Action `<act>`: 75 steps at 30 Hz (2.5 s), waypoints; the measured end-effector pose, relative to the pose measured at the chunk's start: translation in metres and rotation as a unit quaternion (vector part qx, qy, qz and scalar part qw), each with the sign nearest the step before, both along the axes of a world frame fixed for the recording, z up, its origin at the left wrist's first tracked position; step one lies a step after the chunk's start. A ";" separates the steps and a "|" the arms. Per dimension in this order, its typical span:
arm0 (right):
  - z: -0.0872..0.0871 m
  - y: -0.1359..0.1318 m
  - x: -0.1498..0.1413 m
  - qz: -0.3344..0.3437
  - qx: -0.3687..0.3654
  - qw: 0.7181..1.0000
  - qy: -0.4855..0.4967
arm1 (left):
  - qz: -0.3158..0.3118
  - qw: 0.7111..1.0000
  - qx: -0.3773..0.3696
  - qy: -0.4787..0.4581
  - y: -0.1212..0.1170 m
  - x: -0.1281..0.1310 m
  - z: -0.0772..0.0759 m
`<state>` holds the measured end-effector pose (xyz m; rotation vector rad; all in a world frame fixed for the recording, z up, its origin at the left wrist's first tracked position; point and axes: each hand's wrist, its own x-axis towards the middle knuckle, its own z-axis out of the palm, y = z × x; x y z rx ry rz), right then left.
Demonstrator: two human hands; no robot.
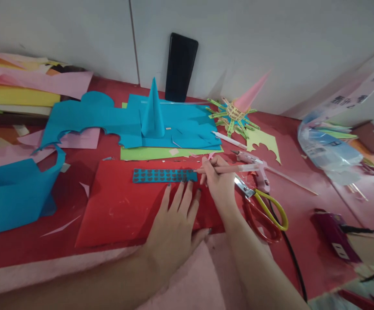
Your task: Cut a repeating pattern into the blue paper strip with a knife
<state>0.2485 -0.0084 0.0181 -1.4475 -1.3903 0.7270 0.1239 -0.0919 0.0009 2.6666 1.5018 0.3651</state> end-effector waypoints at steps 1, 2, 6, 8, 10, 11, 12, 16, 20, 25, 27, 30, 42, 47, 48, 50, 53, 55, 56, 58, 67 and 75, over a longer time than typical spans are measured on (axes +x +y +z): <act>0.000 0.000 0.000 -0.003 0.000 1.000 0.000 | 0.001 1.000 -0.002 0.001 0.001 0.000 0.000; 0.001 0.000 0.000 -0.004 0.000 1.000 0.003 | 0.003 1.000 -0.003 0.002 0.001 0.000 0.000; 0.000 -0.001 0.000 -0.002 0.008 1.000 0.017 | 0.008 1.000 -0.008 0.004 0.001 0.001 0.000; -0.001 -0.001 0.001 0.007 0.010 1.000 0.020 | 0.006 1.000 -0.011 0.002 0.001 0.001 -0.001; -0.002 -0.001 0.001 0.016 -0.001 1.000 0.027 | 0.005 1.000 -0.016 0.003 0.001 0.001 0.000; -0.003 -0.001 0.001 0.020 -0.009 0.999 0.031 | 0.003 1.000 -0.019 0.004 0.002 0.001 0.000; -0.004 -0.001 0.001 0.021 -0.016 0.999 0.035 | 0.002 1.000 -0.021 0.007 0.002 0.001 0.001; -0.003 -0.001 0.001 0.018 -0.017 0.999 0.022 | 0.002 1.000 -0.024 0.014 0.002 0.001 0.002; 0.000 -0.001 0.000 0.019 -0.015 1.000 -0.004 | 0.000 1.000 -0.016 0.016 0.002 0.002 0.002; 0.002 -0.002 -0.002 0.017 -0.028 0.999 -0.013 | 0.003 1.000 -0.018 0.017 0.001 0.002 0.001; 0.002 -0.002 -0.003 0.017 -0.023 0.999 -0.017 | 0.002 1.000 -0.020 0.016 0.001 0.002 0.001; 0.001 -0.002 -0.003 0.016 -0.021 0.999 -0.023 | 0.001 1.000 -0.019 0.015 0.001 0.001 0.000; -0.001 -0.002 -0.002 0.044 -0.019 0.999 0.001 | 0.000 1.000 -0.012 0.016 0.002 0.001 0.002; -0.001 -0.002 -0.002 0.035 -0.034 0.999 -0.009 | 0.000 1.000 -0.020 0.014 0.002 0.002 0.002; -0.001 -0.001 -0.002 0.031 -0.036 0.999 -0.014 | -0.001 1.000 -0.021 0.014 0.002 0.002 0.002; -0.001 -0.001 -0.002 0.028 -0.036 0.999 -0.021 | -0.001 1.000 -0.021 0.015 0.002 0.002 0.003; -0.001 -0.001 -0.001 0.023 -0.031 0.999 -0.017 | -0.001 1.000 -0.017 0.018 0.001 0.002 0.004; 0.000 -0.001 -0.001 0.018 -0.029 0.999 -0.008 | -0.001 1.000 -0.018 0.020 0.002 0.002 0.004; 0.000 -0.001 -0.001 0.017 -0.027 0.999 -0.004 | -0.002 1.000 -0.019 0.020 0.002 0.002 0.004; 0.000 -0.001 -0.001 0.018 -0.024 1.000 0.000 | -0.002 1.000 -0.020 0.020 0.002 0.002 0.003; 0.002 -0.002 -0.004 0.006 -0.015 1.000 -0.019 | -0.006 1.000 -0.019 0.016 0.002 0.001 0.004; 0.001 -0.002 -0.004 -0.011 -0.017 0.999 -0.035 | 0.000 1.000 -0.009 0.018 0.001 0.001 0.002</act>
